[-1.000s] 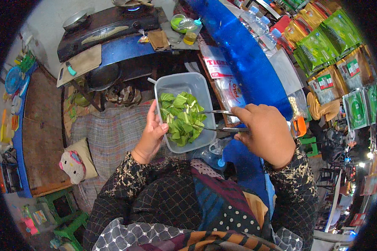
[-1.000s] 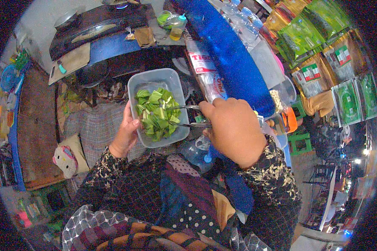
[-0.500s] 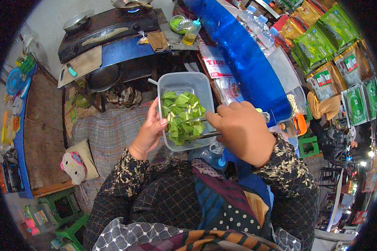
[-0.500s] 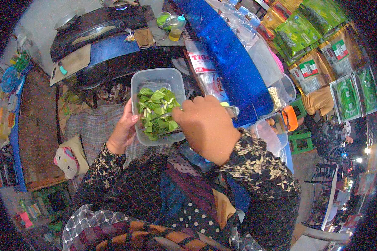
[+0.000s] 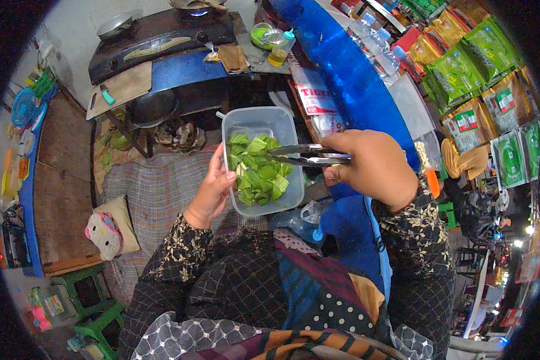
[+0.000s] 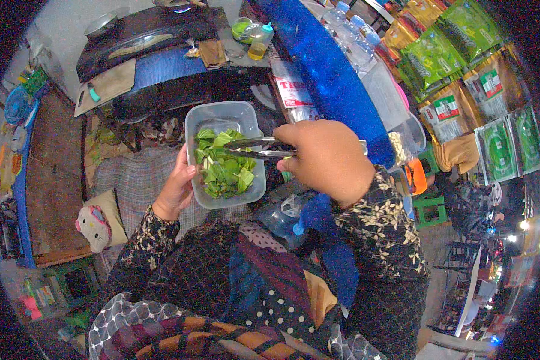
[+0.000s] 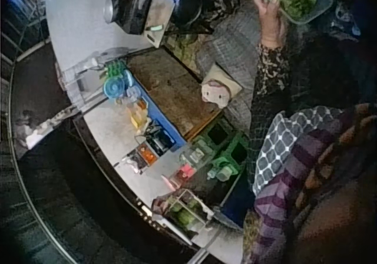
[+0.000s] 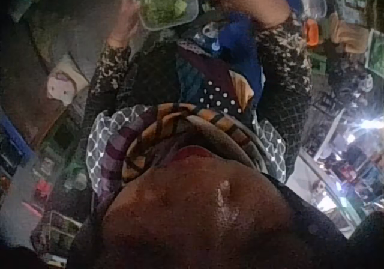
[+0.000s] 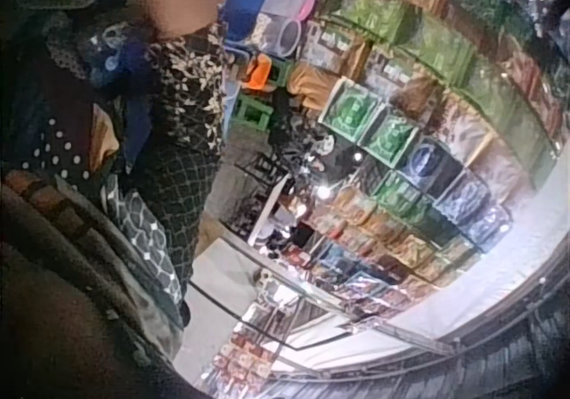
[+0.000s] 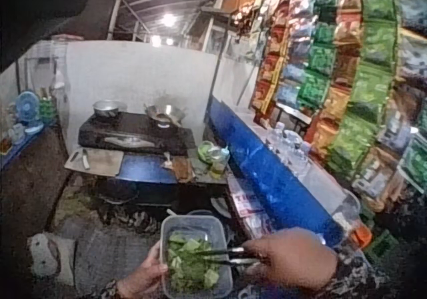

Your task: The person uses tongs to transfer leafy greens from a storage container into a blue bowl that already contains an egg. They then move to a stove area, pick up a small green packet, and cut it open with scissors.

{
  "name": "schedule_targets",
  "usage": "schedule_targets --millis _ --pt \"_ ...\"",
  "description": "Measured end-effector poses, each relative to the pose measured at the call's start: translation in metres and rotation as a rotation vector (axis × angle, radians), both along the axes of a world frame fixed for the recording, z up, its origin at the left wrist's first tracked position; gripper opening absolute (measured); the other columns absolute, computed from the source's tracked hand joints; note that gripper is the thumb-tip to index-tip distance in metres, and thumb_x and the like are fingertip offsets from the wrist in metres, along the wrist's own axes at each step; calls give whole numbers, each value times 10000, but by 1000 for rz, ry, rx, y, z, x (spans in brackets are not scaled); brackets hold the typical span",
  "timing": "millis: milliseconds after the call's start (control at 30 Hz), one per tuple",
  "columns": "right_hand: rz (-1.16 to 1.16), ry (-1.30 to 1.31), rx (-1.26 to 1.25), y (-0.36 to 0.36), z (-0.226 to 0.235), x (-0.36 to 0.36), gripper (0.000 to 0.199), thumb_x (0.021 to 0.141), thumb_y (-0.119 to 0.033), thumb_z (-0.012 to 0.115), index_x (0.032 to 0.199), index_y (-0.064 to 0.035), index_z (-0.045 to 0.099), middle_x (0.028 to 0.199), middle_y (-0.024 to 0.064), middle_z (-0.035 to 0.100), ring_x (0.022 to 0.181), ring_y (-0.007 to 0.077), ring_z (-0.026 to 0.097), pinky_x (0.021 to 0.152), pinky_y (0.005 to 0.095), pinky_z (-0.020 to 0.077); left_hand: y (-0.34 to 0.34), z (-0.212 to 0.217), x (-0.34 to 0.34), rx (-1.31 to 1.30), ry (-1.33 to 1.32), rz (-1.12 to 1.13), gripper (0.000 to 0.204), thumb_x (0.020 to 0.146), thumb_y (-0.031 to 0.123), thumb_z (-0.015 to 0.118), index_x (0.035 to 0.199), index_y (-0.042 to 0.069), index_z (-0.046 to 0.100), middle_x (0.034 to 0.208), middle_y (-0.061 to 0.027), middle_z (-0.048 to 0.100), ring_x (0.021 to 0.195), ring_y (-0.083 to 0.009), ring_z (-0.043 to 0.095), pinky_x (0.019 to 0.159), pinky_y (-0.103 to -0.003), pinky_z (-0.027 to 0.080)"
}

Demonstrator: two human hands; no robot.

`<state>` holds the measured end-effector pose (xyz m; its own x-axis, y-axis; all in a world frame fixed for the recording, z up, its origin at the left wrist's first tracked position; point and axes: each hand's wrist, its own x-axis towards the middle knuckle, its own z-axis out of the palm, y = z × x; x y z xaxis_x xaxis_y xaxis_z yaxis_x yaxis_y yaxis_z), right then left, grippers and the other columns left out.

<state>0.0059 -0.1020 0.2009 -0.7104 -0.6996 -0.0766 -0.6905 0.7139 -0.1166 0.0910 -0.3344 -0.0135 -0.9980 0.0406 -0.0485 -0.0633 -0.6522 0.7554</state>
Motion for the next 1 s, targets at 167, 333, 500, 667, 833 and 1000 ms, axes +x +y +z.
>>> schedule_targets --millis 167,333,500,667,833,1000 --pt "-52 -24 -98 19 0 -15 368 670 -229 756 1010 -124 664 851 142 657 811 344 628 695 424 480 -3 -10 1 -55 -25 34 875 791 285 652 1470 115 127 1439 -114 314 1311 -268 364 1072 -412 339" --pt "-153 -89 -134 40 -3 -24 394 670 -272 761 1029 -138 668 847 145 662 808 341 635 698 427 482 -6 -23 1 -33 -23 99 834 837 141 583 1483 147 57 1406 -116 362 1262 -241 407 1056 -383 330" --pt "-294 -184 -40 65 -39 -41 442 668 -306 761 1073 -158 664 908 150 668 857 333 639 742 421 490 -13 -41 6 -94 -84 174 859 833 165 615 1481 125 54 1418 -135 324 1265 -240 395 1059 -379 326" --pt "-387 -229 161 69 -101 -56 394 663 -327 762 986 -118 672 902 144 671 878 328 642 770 437 495 -20 -50 8 -101 -135 198 845 835 156 611 1483 129 69 1407 -130 346 1257 -233 400 1049 -375 335" --pt "-454 -96 235 76 -170 -69 401 654 -327 769 961 -93 662 893 146 673 881 327 646 766 436 511 -14 -32 7 -81 -134 201 838 835 146 609 1485 126 80 1422 -124 336 1276 -238 379 1062 -377 305" --pt "-448 -2 187 69 -138 -62 493 636 -328 780 1046 -98 633 943 152 647 893 340 622 752 439 487 -11 -18 4 -92 -101 151 853 844 138 601 1487 119 41 1431 -137 323 1290 -240 365 1073 -370 285"
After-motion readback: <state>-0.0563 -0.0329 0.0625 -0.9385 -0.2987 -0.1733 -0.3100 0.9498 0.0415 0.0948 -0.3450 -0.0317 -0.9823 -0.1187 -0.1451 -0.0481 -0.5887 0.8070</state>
